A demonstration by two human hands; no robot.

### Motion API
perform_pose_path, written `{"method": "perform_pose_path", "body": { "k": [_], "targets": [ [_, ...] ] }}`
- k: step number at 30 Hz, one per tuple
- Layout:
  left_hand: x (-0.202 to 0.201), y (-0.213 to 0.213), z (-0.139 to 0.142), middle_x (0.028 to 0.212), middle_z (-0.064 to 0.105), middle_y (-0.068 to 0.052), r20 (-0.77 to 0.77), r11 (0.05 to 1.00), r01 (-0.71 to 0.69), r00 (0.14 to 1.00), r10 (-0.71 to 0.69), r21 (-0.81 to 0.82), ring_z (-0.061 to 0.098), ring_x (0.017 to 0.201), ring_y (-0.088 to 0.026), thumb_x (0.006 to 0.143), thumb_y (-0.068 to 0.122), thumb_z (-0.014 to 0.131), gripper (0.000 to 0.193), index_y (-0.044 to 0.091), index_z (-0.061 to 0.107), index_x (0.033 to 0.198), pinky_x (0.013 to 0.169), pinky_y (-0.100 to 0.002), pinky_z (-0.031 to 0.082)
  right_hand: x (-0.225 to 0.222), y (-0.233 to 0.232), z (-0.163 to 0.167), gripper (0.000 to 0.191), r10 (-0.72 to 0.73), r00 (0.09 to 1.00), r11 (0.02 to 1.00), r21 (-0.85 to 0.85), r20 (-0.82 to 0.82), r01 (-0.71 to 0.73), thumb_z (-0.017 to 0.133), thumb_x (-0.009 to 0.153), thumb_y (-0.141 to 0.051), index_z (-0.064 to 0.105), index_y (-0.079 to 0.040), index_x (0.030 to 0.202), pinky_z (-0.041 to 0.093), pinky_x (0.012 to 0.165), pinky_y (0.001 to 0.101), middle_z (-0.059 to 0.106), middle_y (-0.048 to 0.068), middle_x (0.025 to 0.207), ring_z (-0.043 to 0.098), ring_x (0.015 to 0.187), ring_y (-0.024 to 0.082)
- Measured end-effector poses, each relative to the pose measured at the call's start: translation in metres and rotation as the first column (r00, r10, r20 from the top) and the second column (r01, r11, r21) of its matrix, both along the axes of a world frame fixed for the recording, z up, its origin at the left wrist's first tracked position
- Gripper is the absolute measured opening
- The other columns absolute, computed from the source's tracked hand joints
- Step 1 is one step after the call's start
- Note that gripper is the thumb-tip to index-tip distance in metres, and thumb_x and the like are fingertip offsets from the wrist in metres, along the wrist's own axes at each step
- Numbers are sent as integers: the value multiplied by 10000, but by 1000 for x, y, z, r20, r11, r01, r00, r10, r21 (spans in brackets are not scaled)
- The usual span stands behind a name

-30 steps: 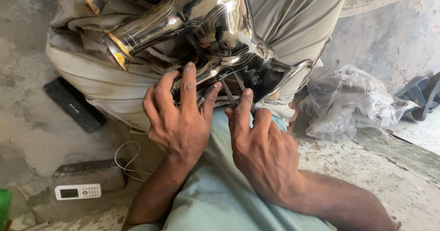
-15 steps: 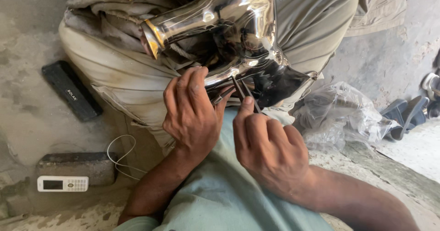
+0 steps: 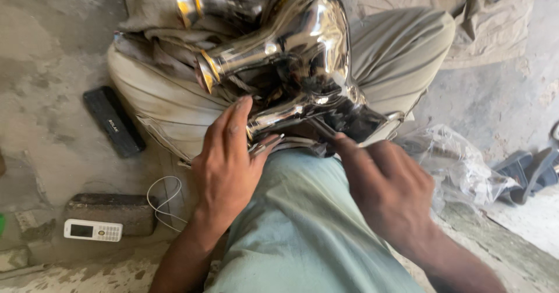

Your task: The person sits cross-legged on the floor and uses a small metal tool to engrave or polish a shiny, multi-spouted metal vessel. They hold the vessel steady with one hand while working with the tool in the other, occasionally rotating the object to access different areas.

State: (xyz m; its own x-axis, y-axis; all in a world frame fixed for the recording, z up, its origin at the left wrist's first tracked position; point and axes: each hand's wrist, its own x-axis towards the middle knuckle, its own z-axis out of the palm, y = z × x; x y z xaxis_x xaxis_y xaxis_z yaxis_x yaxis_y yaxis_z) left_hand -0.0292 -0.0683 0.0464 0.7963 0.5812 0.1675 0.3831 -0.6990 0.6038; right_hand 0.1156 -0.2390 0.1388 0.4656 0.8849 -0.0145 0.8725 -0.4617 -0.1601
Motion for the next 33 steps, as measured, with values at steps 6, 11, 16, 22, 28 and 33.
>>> {"method": "perform_pose_path", "body": {
  "k": [6, 11, 16, 22, 28, 33],
  "targets": [
    [-3, 26, 37, 1105, 689, -74, 85, 991, -135, 987, 136, -23, 720, 921, -233, 927, 261, 851, 406, 45, 707, 1240, 729, -352, 587, 45, -11, 20, 282, -394, 840, 894, 54, -374, 444, 700, 971, -160, 572, -31, 1186, 551, 624, 319, 743, 86, 921, 727, 739, 191],
    [44, 31, 45, 1095, 684, -112, 155, 995, -98, 983, 98, -8, 715, 893, -222, 1007, 163, 772, 292, 58, 681, 1264, 720, -344, 590, 87, -3, 20, 288, -419, 834, 885, 42, -360, 463, 715, 1002, -152, 559, -16, 1202, 502, 591, 303, 746, 118, 917, 690, 650, 176],
    [90, 37, 45, 1154, 630, -112, 71, 990, -76, 995, 67, 121, 698, 928, -243, 1040, 26, 664, 428, 39, 570, 1457, 765, -377, 589, 121, 22, 26, 282, -306, 893, 937, 63, -330, 344, 762, 977, -137, 653, -50, 1222, 492, 591, 304, 730, 120, 903, 658, 633, 174],
    [115, 42, 52, 1251, 597, -155, -63, 976, -122, 989, 135, 182, 704, 905, -246, 968, 109, 680, 424, 101, 629, 1389, 739, -330, 594, 145, 71, 42, 393, -139, 899, 980, 73, -415, 185, 767, 910, -138, 694, -113, 1295, 493, 536, 302, 712, 47, 861, 646, 610, 119],
    [131, 50, 50, 1075, 629, -78, -198, 976, -116, 968, 152, 182, 696, 809, -208, 943, 414, 740, 506, 25, 669, 1259, 658, -310, 571, 164, 105, 54, 487, 6, 953, 999, -41, -302, -19, 847, 784, -268, 742, -175, 1250, 477, 484, 351, 645, 23, 735, 598, 536, 130],
    [139, 58, 47, 968, 610, -63, -203, 974, -104, 968, 145, 200, 675, 741, -187, 944, 500, 708, 563, 15, 696, 1229, 613, -297, 553, 170, 123, 54, 446, 72, 978, 961, -248, -198, -121, 822, 826, -384, 771, -220, 1238, 391, 355, 359, 622, -28, 644, 520, 411, 127]
  ]
}}
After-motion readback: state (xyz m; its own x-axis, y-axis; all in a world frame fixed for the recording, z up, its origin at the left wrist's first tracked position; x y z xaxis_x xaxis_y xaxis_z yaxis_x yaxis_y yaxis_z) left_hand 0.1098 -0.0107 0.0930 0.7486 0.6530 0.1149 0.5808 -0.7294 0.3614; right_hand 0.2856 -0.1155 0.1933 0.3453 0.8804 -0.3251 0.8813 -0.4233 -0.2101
